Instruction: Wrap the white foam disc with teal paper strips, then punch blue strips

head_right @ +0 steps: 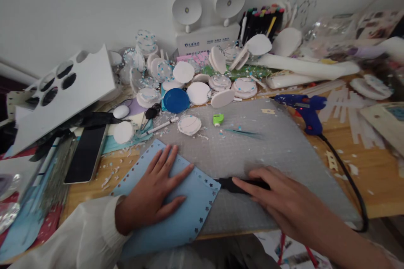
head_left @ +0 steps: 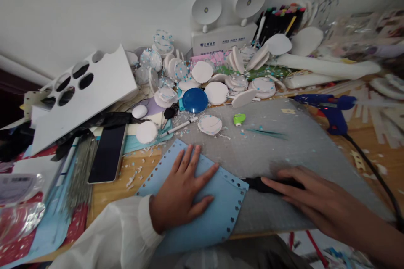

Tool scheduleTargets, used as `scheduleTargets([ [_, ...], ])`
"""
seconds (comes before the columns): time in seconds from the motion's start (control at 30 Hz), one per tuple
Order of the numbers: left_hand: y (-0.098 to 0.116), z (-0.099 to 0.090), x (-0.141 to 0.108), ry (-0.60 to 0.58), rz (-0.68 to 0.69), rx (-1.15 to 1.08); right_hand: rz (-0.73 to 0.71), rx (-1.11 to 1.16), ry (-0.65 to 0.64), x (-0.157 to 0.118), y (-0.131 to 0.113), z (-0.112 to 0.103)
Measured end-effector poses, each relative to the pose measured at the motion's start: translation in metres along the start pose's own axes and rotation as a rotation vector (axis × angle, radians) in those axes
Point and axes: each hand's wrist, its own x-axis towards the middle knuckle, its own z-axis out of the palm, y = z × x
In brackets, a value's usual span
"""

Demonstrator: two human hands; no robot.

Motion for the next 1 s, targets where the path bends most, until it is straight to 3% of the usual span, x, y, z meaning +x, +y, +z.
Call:
scheduleTargets([
  [0.43, 0.000, 0.003, 0.000, -0.022, -0.038, -0.013, -0.014, 0.017, -0.003, 0.041, -0.003, 0.013],
  [0.63, 0.006, 0.000, -0.008, -0.062, 0.080, -0.062, -0.097, -0.007, 0.003, 0.024, -0.012, 0.002],
  [0.83, 0.005, 0.007, -0.017, 0.046, -0.079, -0.017, -0.079, -0.011, 0.044, 0.016, -0.017, 0.003],
  [1.0, 0.004, 0.009, -0.016, 0.037, -0.059, -0.028, -0.074, -0.015, 0.045, 0.027, -0.017, 0.011],
])
